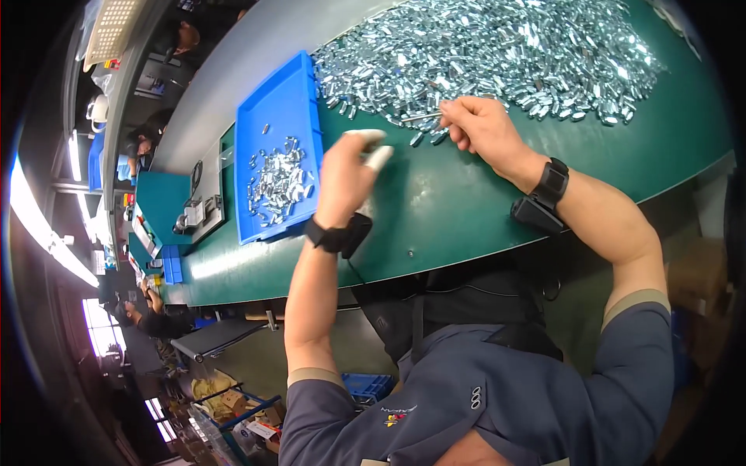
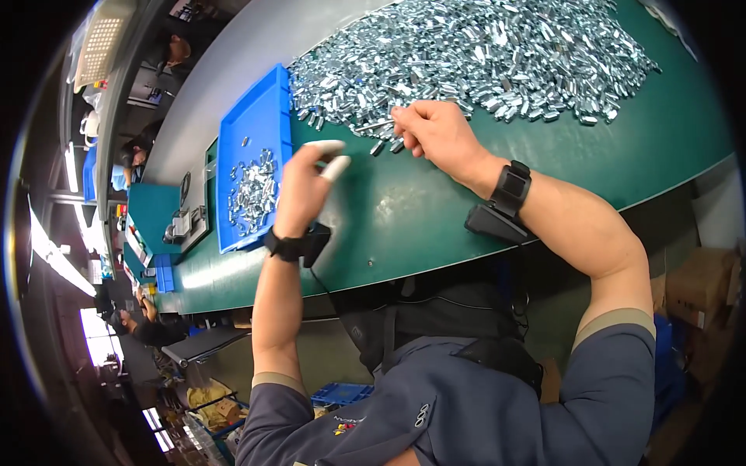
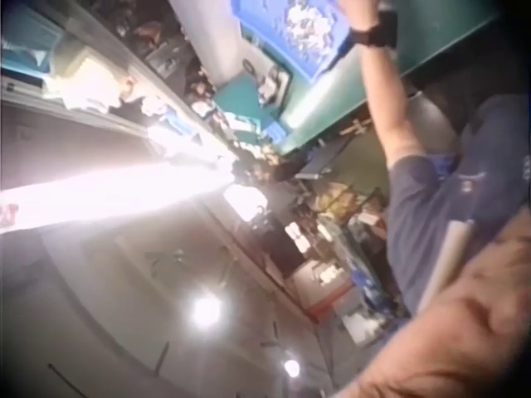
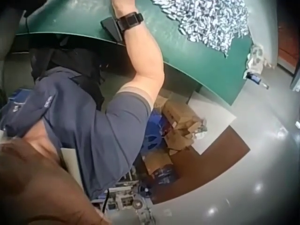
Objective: Assembling small metal components by sliding rings onto a rod at a manual workstation.
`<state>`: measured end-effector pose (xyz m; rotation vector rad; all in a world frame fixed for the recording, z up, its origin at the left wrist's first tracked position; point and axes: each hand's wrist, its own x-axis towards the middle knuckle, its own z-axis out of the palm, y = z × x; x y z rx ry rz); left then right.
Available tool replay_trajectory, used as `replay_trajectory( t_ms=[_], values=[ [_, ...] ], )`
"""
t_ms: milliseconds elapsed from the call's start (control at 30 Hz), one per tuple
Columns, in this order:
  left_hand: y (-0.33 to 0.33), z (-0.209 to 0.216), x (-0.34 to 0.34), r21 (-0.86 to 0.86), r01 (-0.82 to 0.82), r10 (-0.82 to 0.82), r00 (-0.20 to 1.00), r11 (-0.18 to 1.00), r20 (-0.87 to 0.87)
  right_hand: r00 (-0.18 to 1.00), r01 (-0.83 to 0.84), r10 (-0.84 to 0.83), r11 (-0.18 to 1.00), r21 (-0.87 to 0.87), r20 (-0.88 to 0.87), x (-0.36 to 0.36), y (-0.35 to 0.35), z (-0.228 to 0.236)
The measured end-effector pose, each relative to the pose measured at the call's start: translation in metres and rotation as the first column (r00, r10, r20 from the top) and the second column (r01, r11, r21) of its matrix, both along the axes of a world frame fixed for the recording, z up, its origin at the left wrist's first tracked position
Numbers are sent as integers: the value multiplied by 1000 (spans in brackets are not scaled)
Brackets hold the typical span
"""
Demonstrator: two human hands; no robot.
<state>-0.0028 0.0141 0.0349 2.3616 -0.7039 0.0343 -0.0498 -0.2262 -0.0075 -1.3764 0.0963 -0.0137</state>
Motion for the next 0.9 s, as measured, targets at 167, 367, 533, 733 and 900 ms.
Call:
replay_trajectory(
  t_ms=[167,367,533,733,900],
  values=[
    [-38,-14,1,227,37,-60,994,973,93,999,32,-32,999,2,23,3,0,3],
    [-25,-17,1,-81,-5,-10,985,997,-174,997,-4,9,998,-61,72,1,-4,1],
    [-18,-20,2,-265,-99,12,950,959,-313,997,-37,46,990,-138,62,0,-2,0],
    [-13,-21,3,-307,-101,-10,940,946,-340,996,-31,45,983,-182,76,3,4,-5],
    [-17,-14,-1,-238,-64,-32,925,969,-378,991,-21,45,981,-190,123,-1,8,-5]
  ],
)
